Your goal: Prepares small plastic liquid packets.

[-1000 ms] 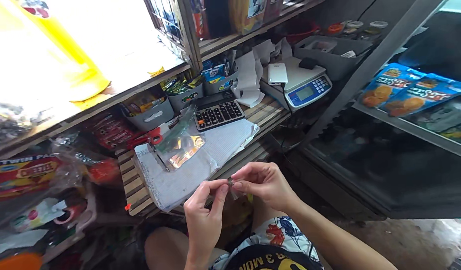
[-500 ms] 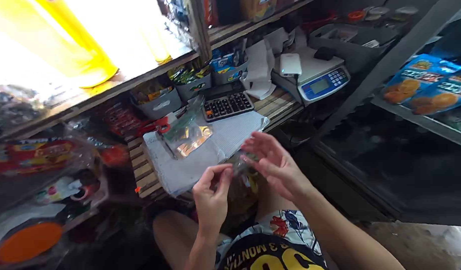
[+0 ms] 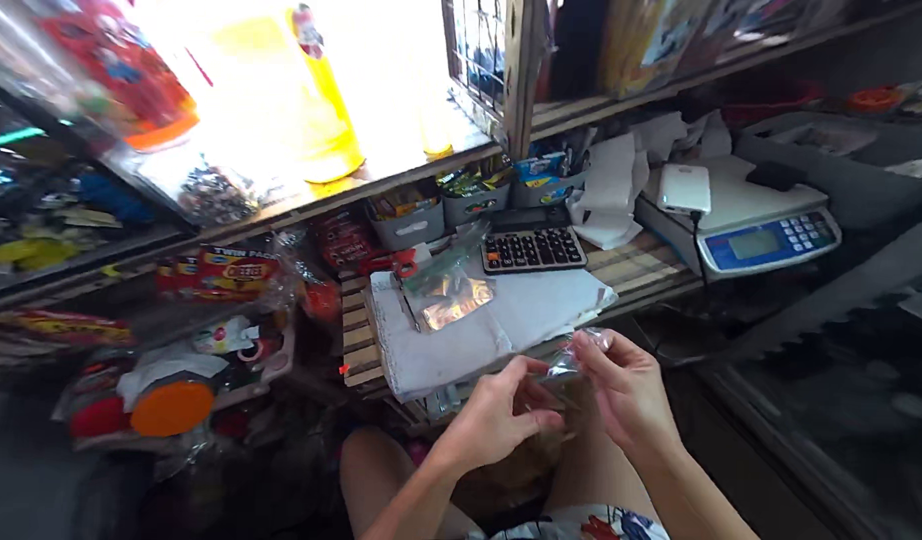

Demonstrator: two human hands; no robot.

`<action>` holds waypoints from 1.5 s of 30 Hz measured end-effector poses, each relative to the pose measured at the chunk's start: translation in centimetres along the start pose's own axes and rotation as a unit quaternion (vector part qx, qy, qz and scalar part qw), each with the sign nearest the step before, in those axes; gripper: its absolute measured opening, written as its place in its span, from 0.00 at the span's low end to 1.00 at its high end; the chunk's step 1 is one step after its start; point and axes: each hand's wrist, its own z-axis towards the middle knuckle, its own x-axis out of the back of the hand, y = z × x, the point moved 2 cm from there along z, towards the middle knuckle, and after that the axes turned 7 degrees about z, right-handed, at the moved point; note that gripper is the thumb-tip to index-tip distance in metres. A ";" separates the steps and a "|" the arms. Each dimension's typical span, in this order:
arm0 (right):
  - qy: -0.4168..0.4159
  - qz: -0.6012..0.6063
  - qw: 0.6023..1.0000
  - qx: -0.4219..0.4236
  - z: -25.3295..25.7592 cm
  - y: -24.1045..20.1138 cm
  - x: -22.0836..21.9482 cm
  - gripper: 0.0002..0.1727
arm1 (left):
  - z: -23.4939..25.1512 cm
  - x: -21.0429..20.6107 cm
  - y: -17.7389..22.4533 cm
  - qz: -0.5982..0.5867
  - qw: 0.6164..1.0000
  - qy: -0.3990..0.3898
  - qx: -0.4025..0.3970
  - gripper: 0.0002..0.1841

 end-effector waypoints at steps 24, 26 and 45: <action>-0.156 -0.089 0.973 0.145 5.6 -6.8 -1.0 0.10 | 17.6 21.0 7.1 0.201 0.894 0.384 -0.109 0.43; -0.157 -0.097 0.973 0.142 5.3 -6.7 -1.2 0.13 | 14.0 17.8 7.5 0.233 0.895 0.355 -0.137 0.44; -0.143 -0.357 0.820 0.423 1.3 -7.5 -3.2 0.07 | 1.0 11.4 7.4 0.531 0.763 0.290 -0.226 0.27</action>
